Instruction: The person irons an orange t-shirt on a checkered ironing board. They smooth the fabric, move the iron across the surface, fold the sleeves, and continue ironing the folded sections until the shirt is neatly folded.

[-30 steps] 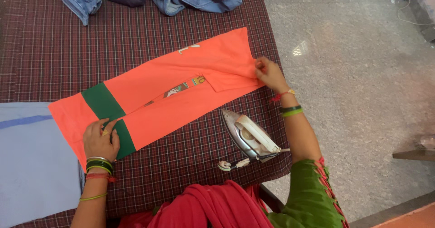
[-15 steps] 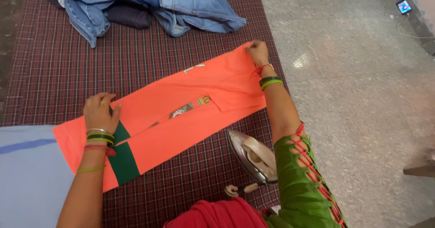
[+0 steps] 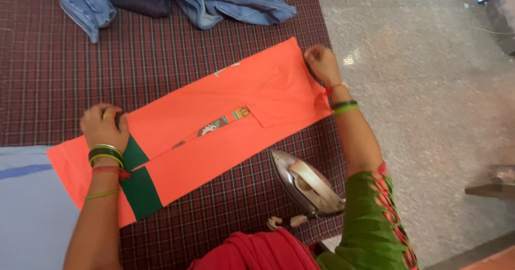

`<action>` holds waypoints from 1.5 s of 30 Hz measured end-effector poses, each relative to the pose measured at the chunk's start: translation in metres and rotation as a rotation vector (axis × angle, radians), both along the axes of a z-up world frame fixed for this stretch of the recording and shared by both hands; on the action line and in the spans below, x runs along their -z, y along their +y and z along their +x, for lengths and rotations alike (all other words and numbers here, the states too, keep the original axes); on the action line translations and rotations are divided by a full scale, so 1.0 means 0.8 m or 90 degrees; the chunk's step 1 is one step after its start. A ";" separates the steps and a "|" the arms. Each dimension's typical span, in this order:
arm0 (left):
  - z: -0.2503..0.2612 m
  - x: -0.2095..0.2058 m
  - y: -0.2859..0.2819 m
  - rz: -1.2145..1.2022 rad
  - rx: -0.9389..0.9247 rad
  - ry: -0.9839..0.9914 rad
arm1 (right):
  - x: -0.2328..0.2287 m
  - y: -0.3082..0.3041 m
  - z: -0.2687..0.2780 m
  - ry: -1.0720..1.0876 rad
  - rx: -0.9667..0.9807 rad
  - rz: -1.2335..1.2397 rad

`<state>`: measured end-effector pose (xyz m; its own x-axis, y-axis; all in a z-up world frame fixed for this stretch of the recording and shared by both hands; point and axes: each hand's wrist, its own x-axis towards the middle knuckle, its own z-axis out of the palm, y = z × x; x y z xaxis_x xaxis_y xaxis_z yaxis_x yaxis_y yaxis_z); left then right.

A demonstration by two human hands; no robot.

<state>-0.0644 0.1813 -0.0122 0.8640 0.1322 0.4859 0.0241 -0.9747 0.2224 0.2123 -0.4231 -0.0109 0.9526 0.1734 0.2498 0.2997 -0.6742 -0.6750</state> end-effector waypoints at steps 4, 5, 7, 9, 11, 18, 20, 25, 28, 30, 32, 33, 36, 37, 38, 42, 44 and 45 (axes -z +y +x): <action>-0.004 -0.013 -0.070 -0.203 0.077 -0.027 | -0.064 0.006 -0.135 0.073 -0.079 -0.183; 0.000 -0.011 -0.100 -0.222 0.166 -0.005 | -0.082 0.013 -0.162 0.026 -0.149 -0.209; 0.004 -0.006 -0.168 -0.247 0.300 0.035 | -0.103 0.034 -0.206 -0.167 -0.234 -0.348; 0.008 -0.005 -0.227 -0.239 0.333 0.123 | -0.110 0.045 -0.226 -0.274 -0.278 -0.440; 0.015 -0.007 -0.267 -0.210 0.355 0.134 | -0.108 0.048 -0.225 -0.297 -0.280 -0.491; 0.060 -0.006 -0.348 -0.141 0.280 0.228 | -0.136 0.076 -0.144 0.032 -0.038 -0.248; 0.076 -0.001 -0.367 -0.136 0.268 0.205 | -0.148 0.087 -0.122 0.063 -0.046 -0.047; 0.104 0.018 -0.400 -0.219 0.221 0.244 | -0.129 0.094 -0.109 0.007 -0.236 -0.017; 0.085 0.017 -0.413 -0.223 0.320 0.105 | -0.114 0.085 -0.137 -0.020 -0.428 -0.154; 0.064 0.004 -0.418 -0.168 0.415 0.132 | -0.115 0.084 -0.166 -0.065 -0.417 -0.286; 0.046 -0.010 -0.412 -0.126 0.509 0.085 | -0.122 0.079 -0.197 -0.146 -0.400 -0.360; 0.038 -0.015 -0.407 -0.113 0.554 0.023 | -0.127 0.070 -0.212 -0.205 -0.389 -0.368; 0.022 -0.018 -0.393 -0.089 0.626 0.022 | -0.134 0.045 -0.249 -0.006 -0.368 -0.455; 0.019 -0.017 -0.387 -0.083 0.642 0.053 | -0.135 0.039 -0.255 0.123 -0.359 -0.491; 0.014 -0.016 -0.381 -0.093 0.634 0.055 | -0.134 0.033 -0.258 0.164 -0.352 -0.447; -0.008 -0.021 -0.356 -0.130 0.578 0.045 | -0.130 0.028 -0.257 0.075 -0.313 -0.252; -0.019 -0.026 -0.344 -0.137 0.529 0.053 | -0.126 0.039 -0.249 -0.032 -0.322 -0.215; -0.024 -0.029 -0.338 -0.136 0.500 0.067 | -0.125 0.048 -0.245 -0.055 -0.341 -0.232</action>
